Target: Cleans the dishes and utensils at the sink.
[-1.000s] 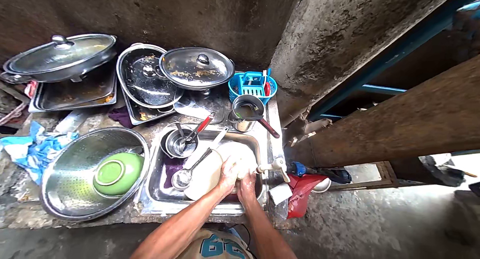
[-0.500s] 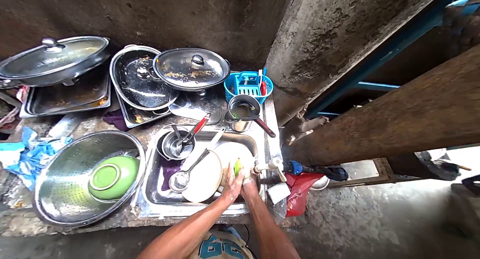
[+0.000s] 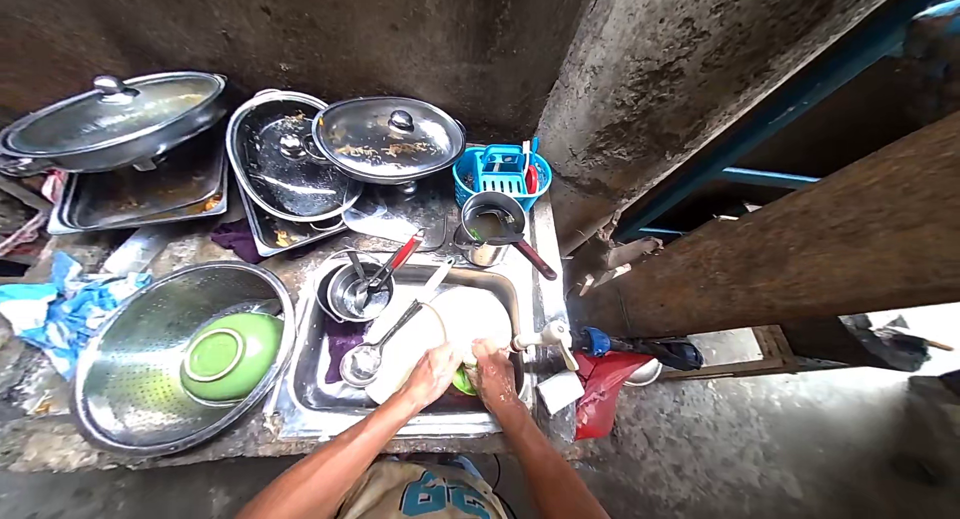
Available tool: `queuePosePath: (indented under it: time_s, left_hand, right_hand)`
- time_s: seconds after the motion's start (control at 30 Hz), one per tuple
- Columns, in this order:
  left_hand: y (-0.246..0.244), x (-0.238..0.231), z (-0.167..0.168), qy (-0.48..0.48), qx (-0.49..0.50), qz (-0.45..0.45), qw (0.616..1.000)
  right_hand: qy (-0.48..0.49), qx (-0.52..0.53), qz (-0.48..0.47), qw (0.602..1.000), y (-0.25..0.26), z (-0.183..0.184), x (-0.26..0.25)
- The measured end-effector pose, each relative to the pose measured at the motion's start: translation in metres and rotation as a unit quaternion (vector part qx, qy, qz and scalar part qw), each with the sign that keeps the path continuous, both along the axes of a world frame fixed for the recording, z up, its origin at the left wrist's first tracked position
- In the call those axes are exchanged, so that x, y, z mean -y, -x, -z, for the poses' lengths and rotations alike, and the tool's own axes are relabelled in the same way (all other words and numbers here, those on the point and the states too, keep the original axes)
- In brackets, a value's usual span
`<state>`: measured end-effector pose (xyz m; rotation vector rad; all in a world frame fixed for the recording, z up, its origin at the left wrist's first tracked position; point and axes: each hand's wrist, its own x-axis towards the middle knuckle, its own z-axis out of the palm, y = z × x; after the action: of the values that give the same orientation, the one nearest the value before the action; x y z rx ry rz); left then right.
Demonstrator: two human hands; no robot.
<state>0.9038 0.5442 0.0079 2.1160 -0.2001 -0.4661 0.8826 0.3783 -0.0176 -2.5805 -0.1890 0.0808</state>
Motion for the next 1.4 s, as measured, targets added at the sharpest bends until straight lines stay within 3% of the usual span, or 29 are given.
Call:
queuePosePath:
  time_s: [0.07, 0.13, 0.23, 0.3, 0.5, 0.63, 0.77, 0.87, 0.97, 1.03, 1.1, 1.2, 1.3, 1.4]
  left_hand:
    - [0.003, -0.017, 0.004, -0.045, 0.066, -0.064, 0.995]
    - [-0.009, -0.044, 0.015, -0.142, 0.060, -0.108, 0.982]
    - [-0.032, -0.080, 0.044, -0.283, -0.027, -0.131, 0.950]
    - [-0.040, -0.093, 0.049, -0.335, -0.092, -0.098, 0.933]
    - [-0.033, -0.102, 0.048, -0.339, -0.104, 0.041, 0.934]
    - [-0.023, -0.096, 0.028, -0.325, 0.011, 0.021, 0.945]
    - [-0.021, -0.080, -0.011, -0.331, 0.064, -0.014, 0.941]
    - [-0.025, -0.069, -0.030, -0.249, 0.132, -0.050, 0.958]
    - [-0.035, -0.046, -0.023, -0.010, 0.159, -0.143, 0.977]
    - [-0.040, -0.021, -0.020, 0.129, 0.120, -0.236, 0.956]
    - [-0.044, -0.005, -0.022, 0.222, 0.051, -0.303, 0.925]
    - [-0.048, 0.004, -0.018, 0.296, -0.029, -0.301, 0.906]
    - [-0.041, 0.016, -0.020, 0.353, -0.092, -0.237, 0.900]
    - [-0.026, 0.033, -0.017, 0.362, -0.116, -0.264, 0.886]
  right_hand:
    - [0.002, -0.006, 0.015, 1.000, 0.004, 0.007, 0.004]
    - [-0.007, 0.002, 0.014, 1.000, 0.002, 0.007, 0.006]
    - [0.000, -0.034, 0.022, 0.999, -0.003, -0.005, 0.006]
    - [-0.005, -0.043, 0.044, 0.998, -0.005, -0.013, 0.003]
    - [-0.062, 0.053, 0.106, 0.991, -0.003, -0.017, -0.008]
    - [-0.156, 0.111, 0.155, 0.969, -0.003, -0.021, -0.017]
    - [-0.278, 0.061, 0.153, 0.946, -0.008, -0.033, -0.031]
    - [-0.377, 0.006, 0.166, 0.911, -0.013, -0.043, -0.045]
    - [-0.448, -0.090, 0.182, 0.871, -0.014, -0.051, -0.063]
    - [-0.482, -0.133, 0.129, 0.857, -0.009, -0.059, -0.075]
    - [-0.476, -0.158, 0.085, 0.861, -0.006, -0.058, -0.074]
    - [-0.466, -0.198, 0.060, 0.860, -0.010, -0.052, -0.056]
    - [-0.419, -0.140, 0.084, 0.893, -0.014, -0.049, -0.049]
    - [-0.352, -0.085, 0.134, 0.923, -0.020, -0.041, -0.048]
